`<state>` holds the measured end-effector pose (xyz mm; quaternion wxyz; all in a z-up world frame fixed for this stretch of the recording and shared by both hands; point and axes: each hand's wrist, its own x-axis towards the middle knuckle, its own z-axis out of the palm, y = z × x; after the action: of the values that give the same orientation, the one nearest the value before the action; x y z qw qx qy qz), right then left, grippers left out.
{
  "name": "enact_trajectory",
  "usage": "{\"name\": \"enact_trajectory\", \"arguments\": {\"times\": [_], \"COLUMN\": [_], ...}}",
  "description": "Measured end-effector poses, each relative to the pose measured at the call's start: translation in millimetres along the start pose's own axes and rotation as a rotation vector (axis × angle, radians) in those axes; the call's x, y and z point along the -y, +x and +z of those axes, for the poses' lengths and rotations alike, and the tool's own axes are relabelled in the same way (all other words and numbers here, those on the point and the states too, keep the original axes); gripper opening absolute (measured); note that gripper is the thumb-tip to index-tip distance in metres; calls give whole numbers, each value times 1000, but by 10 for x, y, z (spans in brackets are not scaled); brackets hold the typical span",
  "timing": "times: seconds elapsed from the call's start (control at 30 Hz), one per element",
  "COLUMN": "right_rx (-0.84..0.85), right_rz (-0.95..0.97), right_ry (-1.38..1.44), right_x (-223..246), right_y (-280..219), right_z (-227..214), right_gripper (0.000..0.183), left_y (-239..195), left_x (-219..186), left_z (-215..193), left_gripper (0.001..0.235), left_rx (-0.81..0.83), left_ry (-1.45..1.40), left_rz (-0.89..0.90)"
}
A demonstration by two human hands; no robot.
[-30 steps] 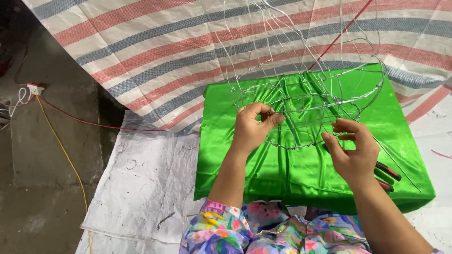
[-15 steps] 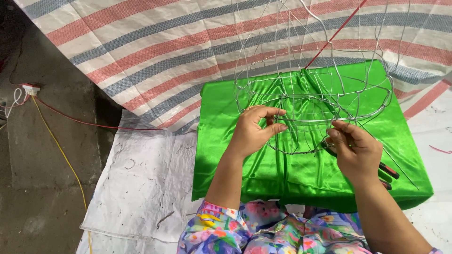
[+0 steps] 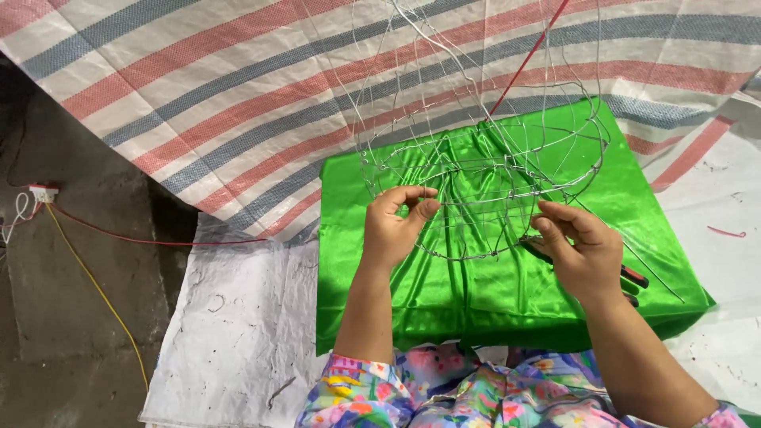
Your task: Securing vertical wire ribs to circular metal rings using thin binding wire and pliers to create a frame.
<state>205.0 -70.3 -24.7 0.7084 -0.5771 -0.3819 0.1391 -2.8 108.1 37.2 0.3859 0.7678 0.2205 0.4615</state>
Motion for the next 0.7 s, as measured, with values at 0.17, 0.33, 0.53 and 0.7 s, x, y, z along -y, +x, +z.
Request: {"name": "enact_trajectory", "arguments": {"times": [0.17,0.33,0.53,0.7], "right_rx": [-59,-160,-189,-130], "right_rz": [13,142,485,617], "right_ry": [-17,69,235,287], "right_x": [-142,-163,-379,-486], "right_y": [21,111,262,337], "right_z": [-249,-342,-428,-400], "right_gripper": [22,22,34,65], "left_y": [-79,-319,-670,-810], "left_x": [15,153,306,249], "left_z": [-158,-205,-294,-281], "left_gripper": [26,24,24,21], "left_rx": [32,25,14,93], "left_ry": [-32,-110,-34,1], "left_rz": [-188,-157,-158,-44]}}
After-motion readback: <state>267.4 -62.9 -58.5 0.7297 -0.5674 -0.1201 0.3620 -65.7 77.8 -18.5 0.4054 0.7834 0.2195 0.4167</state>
